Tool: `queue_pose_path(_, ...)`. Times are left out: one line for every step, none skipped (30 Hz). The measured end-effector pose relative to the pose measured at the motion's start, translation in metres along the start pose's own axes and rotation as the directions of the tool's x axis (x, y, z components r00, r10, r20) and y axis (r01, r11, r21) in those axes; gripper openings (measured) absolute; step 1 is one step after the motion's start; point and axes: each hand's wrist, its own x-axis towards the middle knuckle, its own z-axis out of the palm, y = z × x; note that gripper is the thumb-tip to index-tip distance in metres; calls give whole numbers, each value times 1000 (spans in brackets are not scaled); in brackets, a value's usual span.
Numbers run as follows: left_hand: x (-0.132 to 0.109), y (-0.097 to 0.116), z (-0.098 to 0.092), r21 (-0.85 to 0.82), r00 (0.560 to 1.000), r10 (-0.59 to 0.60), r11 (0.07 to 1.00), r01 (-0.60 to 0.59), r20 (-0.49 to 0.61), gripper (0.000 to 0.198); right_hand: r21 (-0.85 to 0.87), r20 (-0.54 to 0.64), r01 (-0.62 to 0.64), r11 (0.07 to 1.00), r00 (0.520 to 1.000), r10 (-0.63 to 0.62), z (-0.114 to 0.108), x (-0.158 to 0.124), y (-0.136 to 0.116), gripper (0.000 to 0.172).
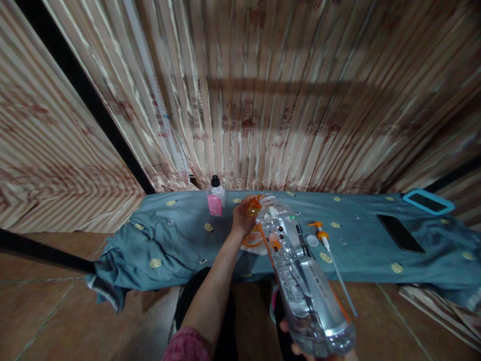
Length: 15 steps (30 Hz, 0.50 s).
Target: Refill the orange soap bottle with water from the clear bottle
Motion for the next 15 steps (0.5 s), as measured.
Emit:
queue_pose_path(0,1,0,9,1000,-4,1000,4,-2,22,-6,19,-1,1000,1000,1,-7,2,4,78)
queue_pose_path(0,2,0,19,1000,-8,1000,8,-3,22,-16,35,-14,1000,999,14,-14,5,9,74)
queue_pose_path(0,3,-1,27,1000,-11,1000,12,-3,23,-27,71,-33,999,997,35,-22,8,13,73)
queue_pose_path(0,3,-1,33,1000,-15,999,15,-1,23,-22,79,-39,999,996,41,-29,12,18,72)
queue_pose_path(0,4,-1,34,1000,-17,999,17,1,23,-10,74,-38,999,996,39,-36,16,22,73)
queue_pose_path(-1,5,-1,31,1000,-19,999,19,3,23,-4,85,-40,999,996,40,-42,20,25,73)
queue_pose_path(-1,5,-1,27,1000,-18,999,18,5,23,-1,113,-50,999,992,50,-47,24,27,74)
queue_pose_path(-1,5,-1,23,1000,-14,1000,13,8,23,-2,148,-62,998,987,61,-50,27,29,76)
queue_pose_path(-1,5,-1,22,1000,-9,1000,9,9,22,-4,181,-73,997,981,72,-51,29,30,78)
queue_pose_path(0,5,-1,24,1000,-4,1000,4,7,22,-8,200,-83,996,976,83,-51,29,29,79)
queue_pose_path(0,5,-1,27,1000,-1,1000,1,6,22,-10,196,-88,996,977,88,-48,28,28,81)
queue_pose_path(0,5,-1,30,1000,0,1000,-1,4,22,-10,167,-88,996,982,88,-44,25,25,81)
queue_pose_path(0,5,-1,31,1000,2,1000,-2,1,22,-13,127,-89,996,988,90,-39,20,21,80)
queue_pose_path(0,4,-1,29,1000,2,1000,-2,-2,21,-12,80,-85,996,993,86,-31,15,17,81)
queue_pose_path(0,4,-1,27,1000,0,1000,0,-2,21,-15,45,-85,996,995,86,-23,9,11,79)
